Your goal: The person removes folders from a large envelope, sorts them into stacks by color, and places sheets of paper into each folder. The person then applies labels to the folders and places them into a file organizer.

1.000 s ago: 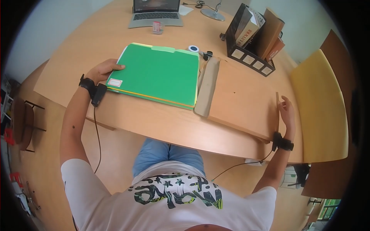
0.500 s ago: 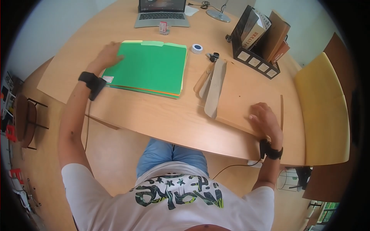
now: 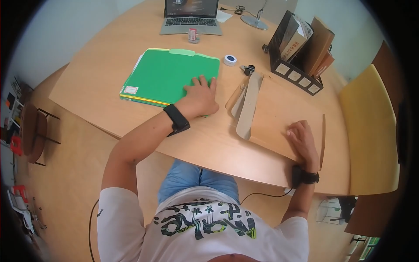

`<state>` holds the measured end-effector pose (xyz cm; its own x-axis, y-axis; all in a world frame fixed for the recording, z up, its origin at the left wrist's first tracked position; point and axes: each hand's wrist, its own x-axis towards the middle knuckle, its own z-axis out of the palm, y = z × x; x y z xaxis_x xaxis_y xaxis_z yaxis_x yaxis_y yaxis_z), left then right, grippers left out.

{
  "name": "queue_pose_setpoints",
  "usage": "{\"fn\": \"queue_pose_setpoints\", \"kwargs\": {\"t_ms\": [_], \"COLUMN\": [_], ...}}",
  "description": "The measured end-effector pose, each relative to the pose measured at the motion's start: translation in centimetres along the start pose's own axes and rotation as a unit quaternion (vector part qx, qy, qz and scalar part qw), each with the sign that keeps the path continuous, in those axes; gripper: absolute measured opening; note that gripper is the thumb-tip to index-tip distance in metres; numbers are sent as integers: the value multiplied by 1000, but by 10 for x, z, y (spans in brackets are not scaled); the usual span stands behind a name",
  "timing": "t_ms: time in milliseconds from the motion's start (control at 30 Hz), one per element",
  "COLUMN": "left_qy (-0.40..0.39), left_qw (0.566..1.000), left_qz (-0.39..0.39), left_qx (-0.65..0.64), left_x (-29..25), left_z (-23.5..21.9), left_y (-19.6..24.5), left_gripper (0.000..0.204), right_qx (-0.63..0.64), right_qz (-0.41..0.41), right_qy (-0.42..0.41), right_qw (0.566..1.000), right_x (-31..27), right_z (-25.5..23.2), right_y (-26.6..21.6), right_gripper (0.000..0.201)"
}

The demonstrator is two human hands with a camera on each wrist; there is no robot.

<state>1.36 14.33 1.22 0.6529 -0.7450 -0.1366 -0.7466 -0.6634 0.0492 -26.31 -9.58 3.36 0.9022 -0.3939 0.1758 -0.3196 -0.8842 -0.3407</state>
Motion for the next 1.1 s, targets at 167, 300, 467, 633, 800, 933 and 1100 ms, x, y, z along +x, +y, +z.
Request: {"fn": "queue_pose_setpoints", "kwargs": {"t_ms": [167,300,467,633,800,933,1100], "left_qy": [29,50,18,-24,-27,138,69], "left_qw": [999,993,973,973,981,937,901], "left_qz": [29,111,212,203,175,295,365], "left_qx": [25,-8,-93,-108,-81,-125,-224], "left_x": [-24,-43,-65,-77,-73,-70,-67], "left_z": [13,16,-5,-18,-28,-7,-2], "left_y": [-26,-75,-138,-180,-163,-103,-3], "left_gripper": [78,75,73,72,67,62,60], "right_qx": [-2,-1,-12,-31,-24,-18,-102], "right_qz": [4,-4,0,0,-3,-31,-100], "right_qy": [-4,2,6,2,-10,-42,-71], "right_qw": [1000,1000,1000,1000,1000,999,987], "right_x": [1,0,0,-2,-1,-14,-47], "right_z": [1,1,0,-2,-6,-23,-35], "right_y": [5,4,-3,-7,-11,-9,-17], "right_gripper": [28,28,27,28,33,52,78]}}
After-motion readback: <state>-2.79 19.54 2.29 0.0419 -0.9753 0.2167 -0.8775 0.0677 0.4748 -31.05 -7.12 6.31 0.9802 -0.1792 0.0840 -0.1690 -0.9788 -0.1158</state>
